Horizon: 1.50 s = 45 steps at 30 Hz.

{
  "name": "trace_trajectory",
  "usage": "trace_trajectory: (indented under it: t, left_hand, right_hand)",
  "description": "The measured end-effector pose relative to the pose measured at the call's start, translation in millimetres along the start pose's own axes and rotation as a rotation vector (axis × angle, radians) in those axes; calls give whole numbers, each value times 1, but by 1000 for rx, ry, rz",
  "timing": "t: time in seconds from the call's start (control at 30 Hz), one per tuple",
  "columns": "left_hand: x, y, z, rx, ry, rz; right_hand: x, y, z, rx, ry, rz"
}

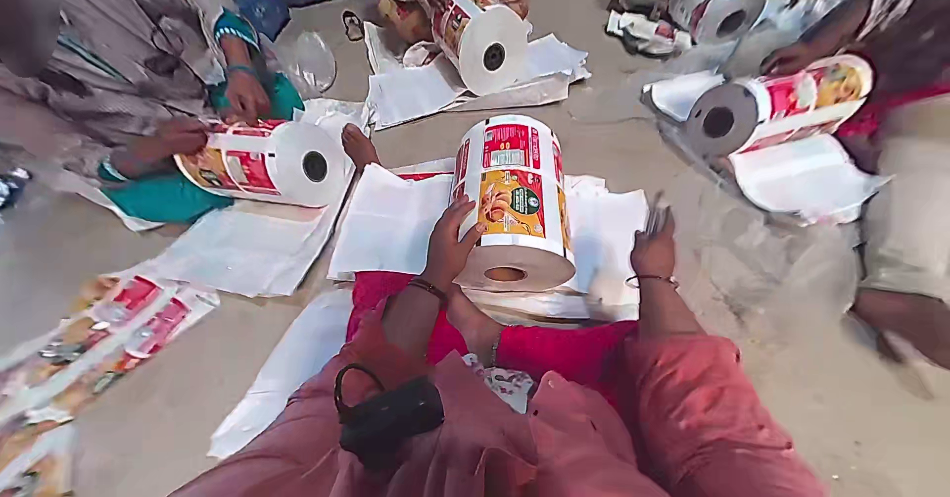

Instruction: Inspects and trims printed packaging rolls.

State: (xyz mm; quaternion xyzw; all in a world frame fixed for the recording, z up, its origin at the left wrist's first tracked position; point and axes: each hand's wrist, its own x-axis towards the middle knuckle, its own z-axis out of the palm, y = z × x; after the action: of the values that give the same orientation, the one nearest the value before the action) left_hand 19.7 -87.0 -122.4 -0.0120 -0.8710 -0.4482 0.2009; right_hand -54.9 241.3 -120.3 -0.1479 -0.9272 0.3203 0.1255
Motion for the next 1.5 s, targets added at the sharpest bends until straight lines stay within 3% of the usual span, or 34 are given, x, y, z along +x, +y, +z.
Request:
trace_trajectory:
  t: [0.03, 0.1, 0.3, 0.5, 0.73, 1.07, 1.33, 1.5]
  left_hand:
    - [0, -5, 4, 30, 44, 33]
    - [-5, -13, 7, 121, 85, 109]
    - [-13, -54, -2, 183, 11, 342]
    - [-11, -66, 1, 186, 20, 394]
    - [-9, -66, 1, 128, 65, 410]
    - [-5, -67, 3, 67, 63, 396]
    - [-8, -66, 4, 32, 68, 379]
    - [-7, -65, 3, 32, 71, 378]
  right_hand:
    - [14, 14, 16, 97, -36, -78]
    - [14, 9, 18, 198, -217, -64]
    - [-13, -60, 8, 438, -491, -24]
    - [24, -157, 8, 209, -478, -289]
    - [82, -234, 51, -164, -463, -322]
    - [90, -267, 58, -429, -452, -469]
    - [98, -265, 45, -380, -594, -418]
    - [90, -258, 51, -340, -524, -412]
